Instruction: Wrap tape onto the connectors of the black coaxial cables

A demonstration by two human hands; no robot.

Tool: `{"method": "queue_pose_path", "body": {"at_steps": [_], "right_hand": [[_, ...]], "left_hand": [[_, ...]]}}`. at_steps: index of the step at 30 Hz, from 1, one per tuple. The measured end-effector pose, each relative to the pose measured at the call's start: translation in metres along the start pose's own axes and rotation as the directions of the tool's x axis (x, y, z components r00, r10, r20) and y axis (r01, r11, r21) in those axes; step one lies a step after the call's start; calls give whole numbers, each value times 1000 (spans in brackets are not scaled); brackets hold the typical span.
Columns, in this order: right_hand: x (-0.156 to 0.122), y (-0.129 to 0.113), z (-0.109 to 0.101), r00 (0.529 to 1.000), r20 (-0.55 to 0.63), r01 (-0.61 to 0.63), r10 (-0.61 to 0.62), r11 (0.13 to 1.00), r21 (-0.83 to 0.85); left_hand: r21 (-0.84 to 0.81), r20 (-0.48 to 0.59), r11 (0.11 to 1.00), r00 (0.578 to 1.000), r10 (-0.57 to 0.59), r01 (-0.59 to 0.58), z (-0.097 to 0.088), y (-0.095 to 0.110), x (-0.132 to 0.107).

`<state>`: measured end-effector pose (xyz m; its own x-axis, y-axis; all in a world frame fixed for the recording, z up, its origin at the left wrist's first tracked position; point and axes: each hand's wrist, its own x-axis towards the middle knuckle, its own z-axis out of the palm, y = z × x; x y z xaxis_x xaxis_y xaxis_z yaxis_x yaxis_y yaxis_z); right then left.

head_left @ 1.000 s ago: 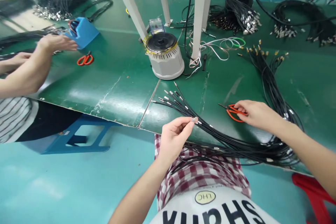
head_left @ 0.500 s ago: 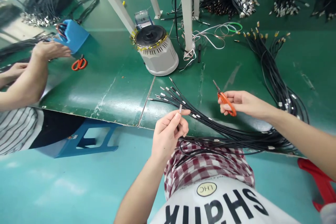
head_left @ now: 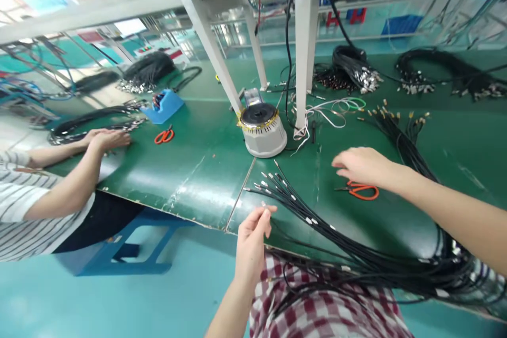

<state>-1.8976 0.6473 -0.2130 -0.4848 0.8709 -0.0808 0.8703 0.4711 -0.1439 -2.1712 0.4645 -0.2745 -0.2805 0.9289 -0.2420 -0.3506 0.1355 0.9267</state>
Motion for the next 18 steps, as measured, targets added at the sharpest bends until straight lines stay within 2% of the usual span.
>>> {"method": "queue_pose_path", "body": {"at_steps": [3, 5, 7, 9, 13, 18], "right_hand": [[76, -33, -25, 999, -49, 11, 6, 943, 331], [128, -52, -37, 992, -82, -45, 100, 861, 506], [171, -64, -43, 977, -66, -113, 201, 760, 639], [201, -70, -45, 966, 4, -179, 258, 658, 731], [229, -71, -42, 949, 178, -290, 261, 500, 816], [241, -62, -40, 930, 263, -351, 257, 406, 843]], "left_hand": [[-86, 22, 991, 994, -104, 105, -15, -11, 7], [-128, 14, 984, 992, -121, 122, -22, -18, 11], [-154, 27, 980, 992, -121, 124, -26, -22, 14], [-162, 46, 978, 991, -124, 130, -29, -23, 16], [-175, 43, 975, 991, -129, 134, -31, -22, 18], [-193, 45, 969, 988, -147, 153, -32, -20, 19]]}}
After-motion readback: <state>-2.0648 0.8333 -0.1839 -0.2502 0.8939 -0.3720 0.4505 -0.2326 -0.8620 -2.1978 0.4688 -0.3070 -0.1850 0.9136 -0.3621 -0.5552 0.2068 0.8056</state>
